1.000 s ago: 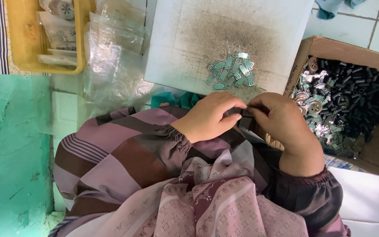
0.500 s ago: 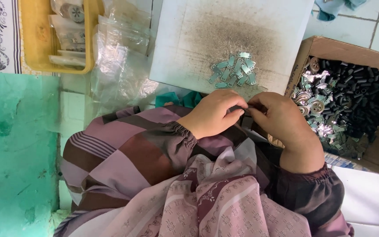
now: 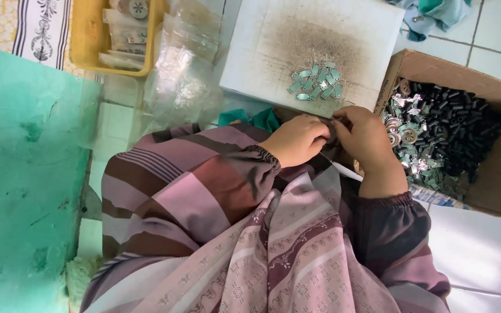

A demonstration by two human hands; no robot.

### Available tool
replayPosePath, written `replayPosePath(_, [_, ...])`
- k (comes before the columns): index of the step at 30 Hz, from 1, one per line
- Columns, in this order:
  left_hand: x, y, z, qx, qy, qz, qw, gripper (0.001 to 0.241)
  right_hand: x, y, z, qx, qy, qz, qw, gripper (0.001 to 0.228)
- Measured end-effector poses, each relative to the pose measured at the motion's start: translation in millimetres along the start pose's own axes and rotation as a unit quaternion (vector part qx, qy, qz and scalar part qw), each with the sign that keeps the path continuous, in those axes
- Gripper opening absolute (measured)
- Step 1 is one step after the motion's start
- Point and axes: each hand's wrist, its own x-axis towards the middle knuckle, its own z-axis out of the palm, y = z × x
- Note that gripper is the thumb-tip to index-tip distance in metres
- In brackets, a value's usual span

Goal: Sorting and packaging small metal components from a bulk container into individual plastic bags

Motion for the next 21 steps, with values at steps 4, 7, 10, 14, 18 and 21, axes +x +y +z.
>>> replayPosePath(4, [-8.4,1.5,-2.8,0.033,-0.022,-0.024,0.999,0.019,-0.7,13.9,18.3,-0.034,0.061,-0.028,0.997,0.02])
replayPosePath(7, [-16.7,3.9,-0.7,0.054,-0.014,-0.022,0.998,0.018,-6.2,20.2,31.0,-0.033,0.12,-0.054,0.991,0.017])
replayPosePath(10, [-35.2,18.5,-1.6,0.094,-0.002,-0.023,0.995,0.016,-17.5,22.0,38.0,-0.048,0.144,-0.088,0.985,0.015])
replayPosePath(14, [-80.9,22.5,2.3,0.161,-0.015,-0.012,0.987,0.016,-38.1,4.5,43.9,-0.045,0.135,-0.099,0.985,0.018])
replayPosePath(18, [-138.8,38.5,-22.4,0.261,0.006,0.041,0.964,0.019,-59.1,-40.0,50.1,0.02,0.147,-0.129,0.98,0.015])
replayPosePath(21, [-190.2,54.5,-49.0,0.268,0.084,0.075,0.957,0.021,-80.1,-71.3,62.7,0.069,0.137,-0.151,0.977,0.015])
